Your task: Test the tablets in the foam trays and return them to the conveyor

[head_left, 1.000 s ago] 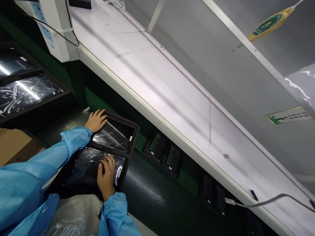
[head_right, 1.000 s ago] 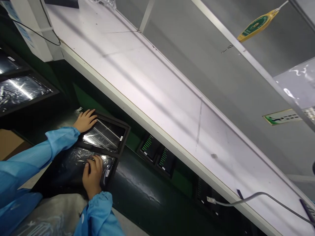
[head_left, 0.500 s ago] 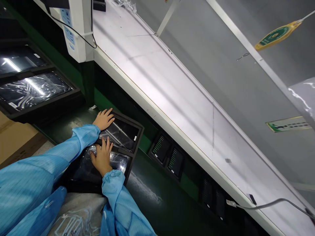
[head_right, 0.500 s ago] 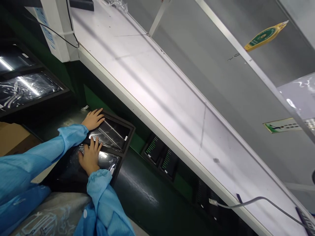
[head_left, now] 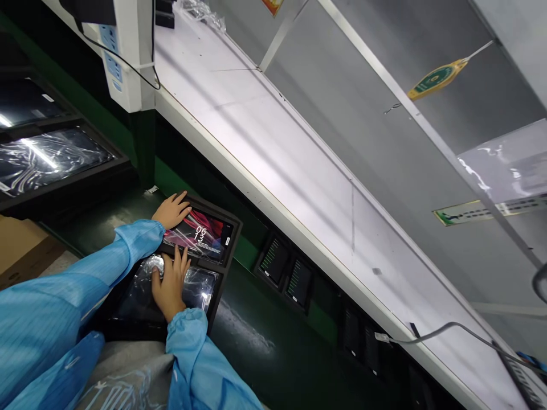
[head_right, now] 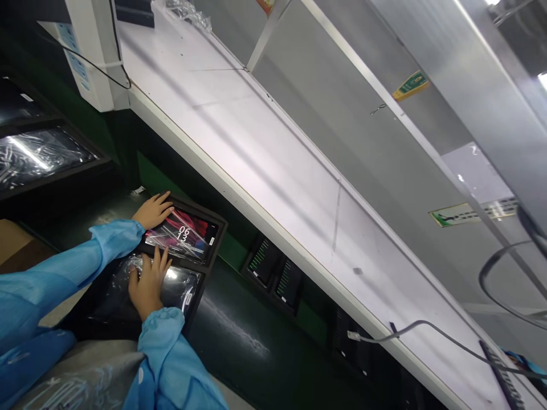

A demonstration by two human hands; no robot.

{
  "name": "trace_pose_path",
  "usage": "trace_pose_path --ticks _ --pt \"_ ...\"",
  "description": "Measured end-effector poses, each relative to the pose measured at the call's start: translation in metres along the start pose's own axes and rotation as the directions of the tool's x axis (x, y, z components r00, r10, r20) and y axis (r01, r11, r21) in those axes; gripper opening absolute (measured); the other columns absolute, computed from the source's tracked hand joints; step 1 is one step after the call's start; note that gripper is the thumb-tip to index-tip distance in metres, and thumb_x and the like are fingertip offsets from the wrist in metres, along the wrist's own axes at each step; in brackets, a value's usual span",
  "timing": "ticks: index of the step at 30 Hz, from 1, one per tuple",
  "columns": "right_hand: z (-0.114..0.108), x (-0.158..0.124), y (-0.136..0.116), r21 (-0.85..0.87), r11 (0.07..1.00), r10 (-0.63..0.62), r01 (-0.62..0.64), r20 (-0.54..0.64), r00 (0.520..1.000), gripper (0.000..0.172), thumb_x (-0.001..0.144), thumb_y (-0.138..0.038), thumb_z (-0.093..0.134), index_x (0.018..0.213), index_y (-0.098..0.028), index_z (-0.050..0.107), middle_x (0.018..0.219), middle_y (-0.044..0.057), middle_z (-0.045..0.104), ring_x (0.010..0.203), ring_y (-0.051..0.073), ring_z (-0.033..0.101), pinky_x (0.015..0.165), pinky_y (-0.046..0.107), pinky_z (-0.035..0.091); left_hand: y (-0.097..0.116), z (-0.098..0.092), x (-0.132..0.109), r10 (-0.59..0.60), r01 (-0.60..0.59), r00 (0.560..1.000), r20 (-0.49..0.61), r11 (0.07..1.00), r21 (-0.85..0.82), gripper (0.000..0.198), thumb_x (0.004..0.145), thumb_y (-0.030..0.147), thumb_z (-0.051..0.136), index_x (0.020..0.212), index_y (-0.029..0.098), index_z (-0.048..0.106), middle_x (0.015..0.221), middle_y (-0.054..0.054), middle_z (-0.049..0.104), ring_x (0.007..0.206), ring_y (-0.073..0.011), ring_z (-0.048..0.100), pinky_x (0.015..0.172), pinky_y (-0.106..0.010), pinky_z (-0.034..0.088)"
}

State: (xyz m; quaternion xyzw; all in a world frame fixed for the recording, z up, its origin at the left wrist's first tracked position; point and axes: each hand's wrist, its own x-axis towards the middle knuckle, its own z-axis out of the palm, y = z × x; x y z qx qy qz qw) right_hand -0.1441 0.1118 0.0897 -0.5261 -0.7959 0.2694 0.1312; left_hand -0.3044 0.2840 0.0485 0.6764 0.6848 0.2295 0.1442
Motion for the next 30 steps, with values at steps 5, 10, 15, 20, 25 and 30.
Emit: trace_pose_path --ticks 5,10,15,20,25,30 --pt "-0.025 -0.006 0.022 -0.028 0.992 0.114 -0.121 -0.18 0.977 0.042 0.099 -0.023 0.047 0.14 -0.021 0.056 0.165 0.012 0.031 0.158 0.033 0.006 0.12 0.068 0.019 -0.003 0.005 0.0 0.011 -0.011 1.0 -0.01 0.999 -0.041 0.056 0.1 0.049 0.031 0.137 0.019 0.061 0.164 -0.006 0.032 0.15 -0.0315 0.031 0.124 -0.045 0.025" --pt "-0.064 0.037 0.077 -0.181 0.978 0.077 -0.105 -0.153 0.985 0.037 0.101 -0.03 0.048 0.133 -0.03 0.066 0.167 0.006 0.028 0.157 0.039 0.005 0.118 0.071 0.014 -0.002 0.005 0.001 0.017 -0.018 1.0 -0.021 0.997 -0.07 0.057 0.1 0.047 0.032 0.142 0.017 0.056 0.164 -0.01 0.033 0.148 -0.0327 0.034 0.123 -0.048 0.027" --pt "-0.088 0.083 0.122 -0.102 0.942 0.274 -0.32 -0.318 0.908 0.044 0.103 -0.041 0.039 0.136 -0.026 0.065 0.163 0.009 0.036 0.154 0.04 0.013 0.115 0.069 0.024 0.002 -0.003 -0.003 0.022 -0.026 0.999 -0.047 0.995 -0.098 0.062 0.1 0.048 0.03 0.147 0.012 0.051 0.159 -0.015 0.04 0.147 -0.0357 0.035 0.122 -0.051 0.028" --pt "-0.083 0.092 0.135 -0.056 0.965 0.212 -0.258 -0.421 0.882 0.052 0.102 -0.044 0.037 0.138 -0.014 0.062 0.158 0.017 0.043 0.149 0.037 0.028 0.116 0.058 0.03 0.007 -0.021 -0.079 0.087 -0.095 0.994 -0.071 0.989 -0.118 0.058 0.1 0.051 0.036 0.146 0.02 0.054 0.159 -0.012 0.041 0.151 -0.0345 0.028 0.121 -0.053 0.03" --pt "-0.075 0.092 0.142 -0.035 0.974 0.184 -0.225 -0.458 0.87 0.053 0.102 -0.044 0.037 0.132 -0.011 0.063 0.153 0.02 0.047 0.147 0.033 0.032 0.117 0.052 0.032 0.013 -0.034 -0.216 0.491 -0.491 0.871 -0.017 0.866 -0.097 0.039 0.099 0.036 0.048 0.135 0.042 0.062 0.157 0.002 0.045 0.15 -0.0283 0.033 0.126 -0.054 0.015" --pt "-0.074 0.094 0.147 -0.025 0.978 0.171 -0.206 -0.467 0.868 0.051 0.101 -0.042 0.036 0.128 -0.01 0.065 0.148 0.022 0.05 0.146 0.034 0.032 0.116 0.052 0.034 -0.005 -0.036 -0.253 0.515 -0.51 0.846 0.142 0.857 -0.073 0.035 0.098 0.038 0.051 0.13 0.045 0.064 0.156 0.005 0.047 0.146 -0.0241 0.041 0.126 -0.047 0.021"
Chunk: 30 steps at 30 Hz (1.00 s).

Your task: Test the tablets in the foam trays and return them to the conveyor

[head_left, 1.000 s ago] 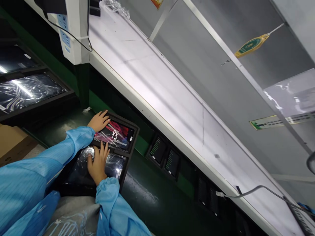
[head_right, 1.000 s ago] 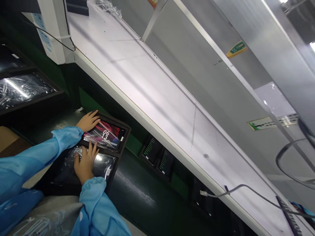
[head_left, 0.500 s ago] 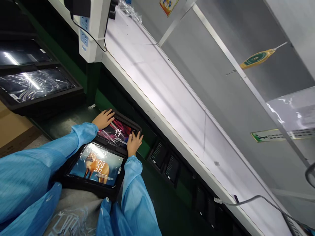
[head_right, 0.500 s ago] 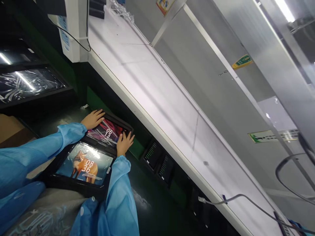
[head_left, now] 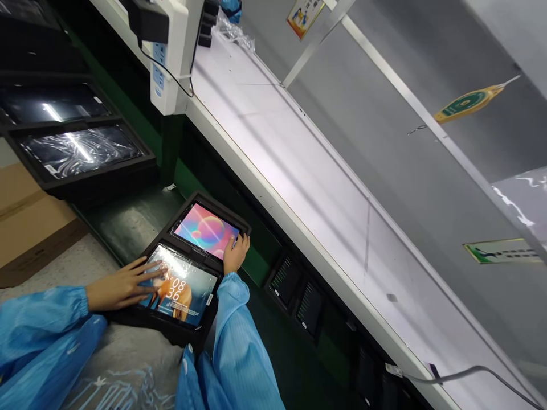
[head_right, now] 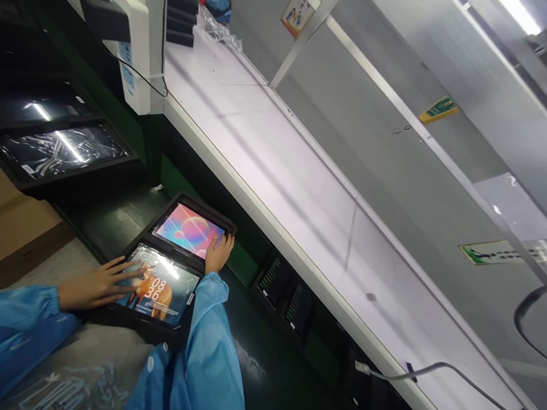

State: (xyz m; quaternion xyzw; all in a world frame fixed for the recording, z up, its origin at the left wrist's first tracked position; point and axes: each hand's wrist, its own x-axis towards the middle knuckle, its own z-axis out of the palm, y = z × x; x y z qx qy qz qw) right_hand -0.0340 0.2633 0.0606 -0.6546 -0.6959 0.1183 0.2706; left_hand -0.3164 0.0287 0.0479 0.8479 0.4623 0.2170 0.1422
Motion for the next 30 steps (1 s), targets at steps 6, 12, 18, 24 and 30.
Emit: trace_pose_path --ticks 6,12,18,24,30 --pt "-0.006 -0.001 0.001 -0.008 1.0 -0.026 0.026 -0.005 1.0 0.047 0.1 -0.033 0.035 0.124 -0.009 0.067 0.145 0.024 0.052 0.143 0.036 0.035 0.114 0.056 0.034 -0.033 -0.002 0.013 -0.516 0.526 0.795 -0.319 0.848 -0.06 0.046 0.099 0.049 0.041 0.135 0.032 0.064 0.159 -0.006 0.043 0.151 -0.0358 0.029 0.121 -0.06 0.03" --pt "-0.008 -0.013 -0.017 -0.03 0.986 -0.16 0.165 0.117 0.98 0.04 0.098 -0.026 0.039 0.124 -0.017 0.069 0.151 0.017 0.05 0.147 0.039 0.032 0.117 0.069 0.021 0.006 0.042 -0.021 -0.708 0.631 0.67 -0.223 0.701 -0.331 0.075 0.095 0.063 0.044 0.157 0.024 0.033 0.154 -0.011 0.049 0.139 -0.0331 0.049 0.115 -0.049 0.042" --pt "0.004 -0.037 -0.073 0.085 0.876 -0.469 0.475 0.378 0.798 0.041 0.104 -0.033 0.041 0.14 -0.03 0.059 0.168 0.003 0.027 0.157 0.033 0.012 0.122 0.062 0.021 0.012 0.052 -0.031 -0.753 0.646 0.643 -0.143 0.633 -0.426 0.074 0.095 0.06 0.048 0.158 0.025 0.031 0.156 -0.009 0.046 0.139 -0.0311 0.051 0.114 -0.042 0.044" --pt "0.007 -0.037 -0.093 0.108 0.838 -0.501 0.534 0.539 0.677 0.042 0.104 -0.046 0.044 0.142 -0.034 0.057 0.171 0.001 0.016 0.158 0.036 0.002 0.122 0.068 0.009 0.004 0.047 -0.032 -0.705 0.579 0.688 -0.173 0.676 -0.456 0.076 0.093 0.063 0.049 0.156 0.023 0.035 0.154 -0.011 0.048 0.138 -0.0328 0.051 0.114 -0.043 0.044" --pt "0.007 -0.04 -0.083 0.153 0.937 -0.349 0.314 0.346 0.871 0.048 0.106 -0.046 0.031 0.144 -0.024 0.051 0.166 0.008 0.03 0.157 0.028 0.01 0.122 0.056 0.025 0.006 0.041 -0.034 -0.685 0.577 0.712 -0.153 0.696 -0.427 0.078 0.094 0.06 0.051 0.159 0.026 0.027 0.156 -0.012 0.045 0.138 -0.0329 0.051 0.113 -0.042 0.045"
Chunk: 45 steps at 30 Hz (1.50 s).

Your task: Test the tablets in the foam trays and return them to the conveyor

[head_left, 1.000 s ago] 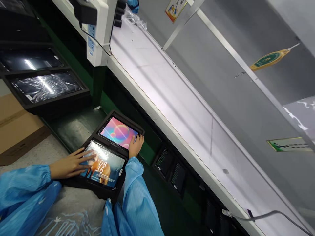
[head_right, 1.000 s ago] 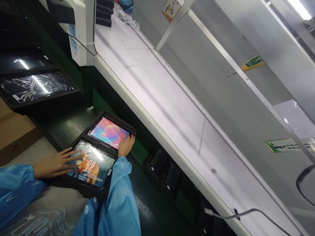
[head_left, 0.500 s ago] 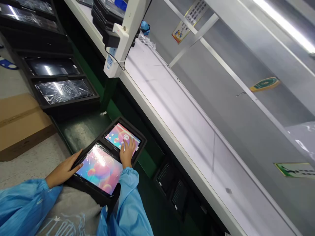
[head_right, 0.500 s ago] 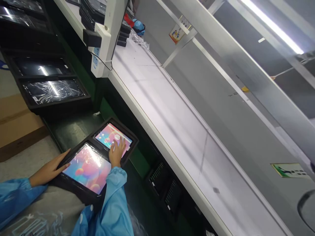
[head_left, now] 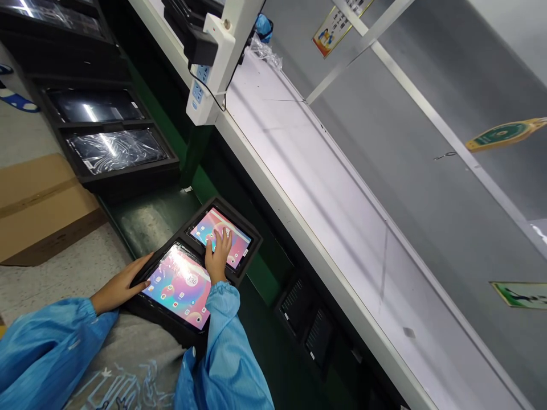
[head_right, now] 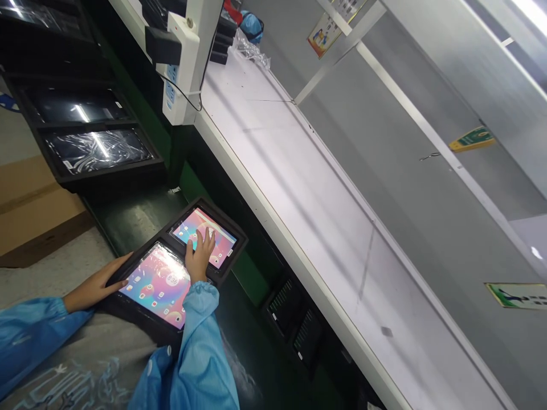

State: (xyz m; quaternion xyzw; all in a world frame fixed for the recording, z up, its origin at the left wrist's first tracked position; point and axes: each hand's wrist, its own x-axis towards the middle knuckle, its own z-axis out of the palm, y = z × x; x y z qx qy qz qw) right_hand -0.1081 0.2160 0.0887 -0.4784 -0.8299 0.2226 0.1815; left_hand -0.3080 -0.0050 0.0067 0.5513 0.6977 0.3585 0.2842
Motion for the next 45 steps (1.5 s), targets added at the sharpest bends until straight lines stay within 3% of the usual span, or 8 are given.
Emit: trace_pose_path --ticks 5,9,12,15,19,31,35,45 --pt "-0.004 -0.025 0.03 0.112 0.987 0.145 -0.119 -0.263 0.954 0.05 0.105 -0.043 0.031 0.143 -0.016 0.046 0.155 0.019 0.043 0.153 0.029 0.024 0.119 0.055 0.031 0.0 -0.003 -0.001 0.076 -0.081 0.996 0.045 0.99 0.111 0.095 0.089 0.06 0.06 0.163 0.029 0.008 0.159 -0.011 0.041 0.137 -0.0345 0.051 0.111 -0.043 0.047" --pt "-0.018 -0.039 0.066 0.136 0.966 0.255 -0.218 -0.408 0.877 0.055 0.101 -0.047 0.035 0.14 -0.012 0.047 0.154 0.022 0.042 0.153 0.032 0.022 0.12 0.056 0.025 -0.001 -0.006 -0.001 -0.004 -0.001 0.997 0.076 0.998 0.07 0.084 0.094 0.059 0.052 0.162 0.031 0.012 0.16 -0.008 0.04 0.138 -0.0324 0.051 0.111 -0.043 0.048" --pt "-0.028 -0.037 0.09 0.222 0.906 0.422 -0.361 -0.409 0.809 0.067 0.096 -0.052 0.041 0.145 -0.007 0.042 0.157 0.024 0.037 0.152 0.034 0.024 0.121 0.054 0.024 0.007 -0.012 0.009 -0.085 0.085 0.99 0.112 0.996 0.001 0.074 0.098 0.059 0.044 0.161 0.031 0.019 0.161 -0.005 0.038 0.142 -0.0299 0.047 0.116 -0.045 0.042" --pt "-0.031 -0.028 0.106 0.305 0.842 0.535 -0.446 -0.361 0.763 0.069 0.095 -0.052 0.04 0.146 -0.005 0.041 0.148 0.027 0.05 0.14 0.035 0.046 0.112 0.053 0.038 0.021 -0.015 0.033 -0.112 0.119 0.988 0.106 0.991 -0.062 0.073 0.098 0.063 0.041 0.16 0.028 0.026 0.161 -0.004 0.039 0.144 -0.0299 0.043 0.119 -0.046 0.037" --pt "-0.028 -0.021 0.113 0.357 0.822 0.552 -0.443 -0.307 0.776 0.055 0.097 -0.044 0.039 0.139 -0.012 0.053 0.133 0.019 0.066 0.119 0.03 0.065 0.099 0.044 0.05 0.04 -0.008 0.079 -0.179 0.188 0.981 0.068 0.971 -0.15 0.079 0.096 0.069 0.036 0.158 0.02 0.033 0.158 -0.009 0.044 0.147 -0.0304 0.039 0.122 -0.046 0.033" --pt "-0.019 -0.024 0.117 0.364 0.815 0.557 -0.451 -0.277 0.783 0.061 0.088 -0.039 0.054 0.143 -0.013 0.046 0.126 0.017 0.069 0.111 0.029 0.069 0.093 0.04 0.053 0.071 0.018 0.211 0.005 -0.007 0.999 0.032 0.999 0.047 0.078 0.098 0.062 0.027 0.157 0.011 0.031 0.161 -0.018 0.034 0.149 -0.0348 0.033 0.119 -0.05 0.034" --pt "-0.019 -0.026 0.118 0.376 0.815 0.549 -0.441 -0.259 0.794 0.07 0.084 -0.043 0.061 0.144 -0.012 0.043 0.129 0.018 0.067 0.113 0.029 0.068 0.097 0.041 0.052 0.076 0.023 0.22 0.023 -0.025 1.0 0.02 0.996 0.09 0.071 0.098 0.059 0.029 0.154 0.016 0.04 0.165 -0.017 0.025 0.149 -0.0393 0.031 0.116 -0.054 0.036" --pt "-0.023 -0.028 0.116 0.424 0.815 0.519 -0.396 -0.229 0.823 0.076 0.084 -0.044 0.062 0.149 -0.013 0.037 0.145 0.019 0.055 0.128 0.029 0.059 0.104 0.042 0.048 0.068 0.025 0.215 0.159 -0.152 0.987 -0.025 0.972 0.178 0.061 0.1 0.055 0.029 0.139 0.018 0.06 0.16 -0.013 0.038 0.153 -0.0345 0.021 0.123 -0.053 0.027"
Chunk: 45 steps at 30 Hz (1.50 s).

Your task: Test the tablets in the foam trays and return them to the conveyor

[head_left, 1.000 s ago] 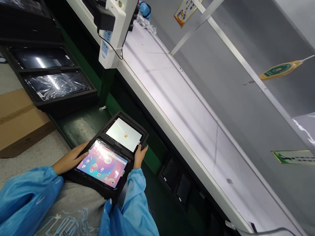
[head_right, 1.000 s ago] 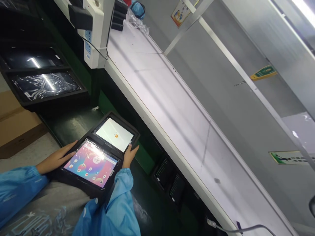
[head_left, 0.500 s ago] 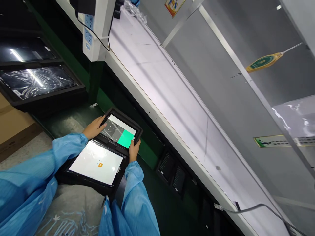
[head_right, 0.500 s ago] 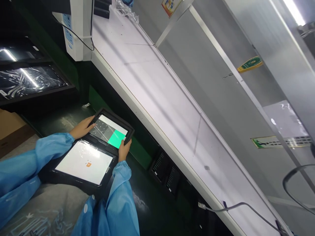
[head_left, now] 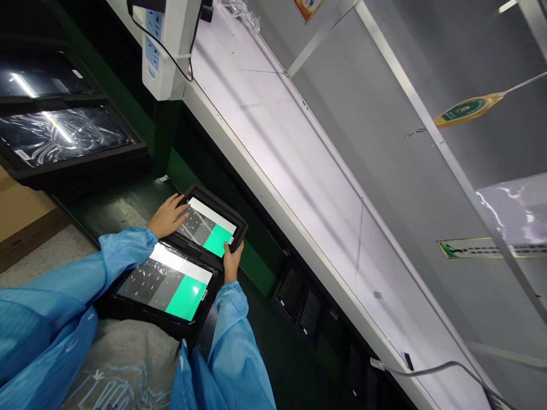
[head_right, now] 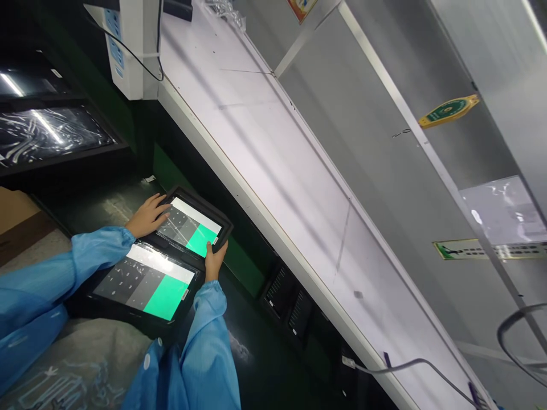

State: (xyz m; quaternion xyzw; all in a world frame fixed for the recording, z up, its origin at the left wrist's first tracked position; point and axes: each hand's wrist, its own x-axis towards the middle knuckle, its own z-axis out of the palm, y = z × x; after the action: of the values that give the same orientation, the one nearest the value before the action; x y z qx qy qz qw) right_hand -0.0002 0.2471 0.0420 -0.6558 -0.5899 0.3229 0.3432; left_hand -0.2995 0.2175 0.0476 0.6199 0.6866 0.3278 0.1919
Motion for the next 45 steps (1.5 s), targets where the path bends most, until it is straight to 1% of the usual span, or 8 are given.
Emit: trace_pose_path --ticks 5,9,15,23,27,36,42,45 --pt "0.003 0.002 0.003 0.005 1.0 0.01 -0.01 -0.022 1.0 0.073 0.083 -0.042 0.063 0.148 -0.015 0.04 0.138 0.018 0.061 0.121 0.029 0.063 0.101 0.042 0.05 -0.002 0.002 0.0 0.06 -0.063 0.998 0.036 0.996 0.061 0.055 0.1 0.047 0.033 0.138 0.02 0.061 0.162 -0.013 0.035 0.154 -0.0356 0.019 0.121 -0.056 0.028" --pt "0.001 0.002 0.005 0.012 1.0 -0.01 0.01 -0.03 1.0 0.082 0.08 -0.042 0.068 0.151 -0.015 0.038 0.144 0.017 0.056 0.129 0.029 0.058 0.105 0.042 0.047 0.002 0.003 0.0 0.102 -0.112 0.992 0.075 0.983 0.147 0.052 0.099 0.043 0.036 0.144 0.027 0.055 0.167 -0.009 0.023 0.156 -0.0362 0.011 0.122 -0.062 0.018" --pt "0.002 0.0 0.005 0.02 1.0 0.022 -0.021 -0.044 0.999 0.075 0.088 -0.046 0.059 0.152 -0.014 0.037 0.146 0.018 0.054 0.134 0.029 0.054 0.109 0.044 0.045 0.009 0.004 0.0 0.143 -0.164 0.983 0.118 0.968 0.192 0.052 0.098 0.055 0.042 0.141 0.03 0.059 0.169 -0.006 0.018 0.156 -0.0372 0.008 0.122 -0.068 0.006" --pt "0.0 -0.002 -0.002 0.072 0.996 0.047 -0.049 0.023 0.999 0.078 0.081 -0.039 0.065 0.15 -0.014 0.038 0.146 0.018 0.055 0.13 0.029 0.058 0.107 0.043 0.047 0.006 -0.001 0.001 0.009 -0.018 0.998 0.056 0.988 0.151 0.056 0.1 0.053 0.036 0.141 0.022 0.06 0.168 -0.011 0.02 0.156 -0.0399 0.003 0.121 -0.065 0.014" --pt "0.0 -0.001 -0.006 0.092 0.994 0.065 -0.067 0.026 0.998 0.078 0.079 -0.041 0.067 0.148 -0.014 0.04 0.146 0.018 0.054 0.131 0.029 0.056 0.109 0.044 0.045 0.005 -0.005 -0.001 0.021 -0.021 1.0 0.002 0.999 0.026 0.057 0.1 0.055 0.035 0.15 0.03 0.047 0.169 -0.007 0.016 0.157 -0.0376 0.002 0.122 -0.063 0.015" --pt "-0.003 -0.004 -0.015 0.142 0.985 0.088 -0.095 0.056 0.995 0.079 0.074 -0.038 0.069 0.146 -0.017 0.042 0.144 0.014 0.057 0.126 0.028 0.06 0.108 0.043 0.046 0.006 -0.007 -0.002 0.035 -0.035 0.999 -0.025 0.999 -0.006 0.059 0.099 0.056 0.034 0.143 0.023 0.057 0.165 -0.012 0.029 0.156 -0.0378 0.009 0.122 -0.061 0.019" --pt "-0.001 0.001 -0.021 0.115 0.986 0.118 -0.122 0.041 0.992 0.082 0.08 -0.048 0.067 0.149 -0.015 0.039 0.143 0.017 0.058 0.129 0.03 0.058 0.111 0.046 0.043 0.003 -0.005 0.003 0.049 -0.05 0.998 -0.026 0.998 -0.035 0.06 0.098 0.055 0.035 0.141 0.02 0.058 0.162 -0.015 0.034 0.155 -0.0372 0.014 0.121 -0.06 0.022" --pt "-0.006 -0.013 -0.02 0.114 0.989 0.092 -0.096 0.035 0.995 0.079 0.083 -0.051 0.065 0.149 -0.016 0.041 0.146 0.016 0.055 0.134 0.029 0.054 0.113 0.046 0.042 -0.003 -0.009 0.005 -0.025 0.019 0.998 -0.055 0.994 -0.108 0.058 0.097 0.055 0.038 0.142 0.022 0.057 0.16 -0.012 0.038 0.155 -0.0339 0.018 0.123 -0.056 0.024"
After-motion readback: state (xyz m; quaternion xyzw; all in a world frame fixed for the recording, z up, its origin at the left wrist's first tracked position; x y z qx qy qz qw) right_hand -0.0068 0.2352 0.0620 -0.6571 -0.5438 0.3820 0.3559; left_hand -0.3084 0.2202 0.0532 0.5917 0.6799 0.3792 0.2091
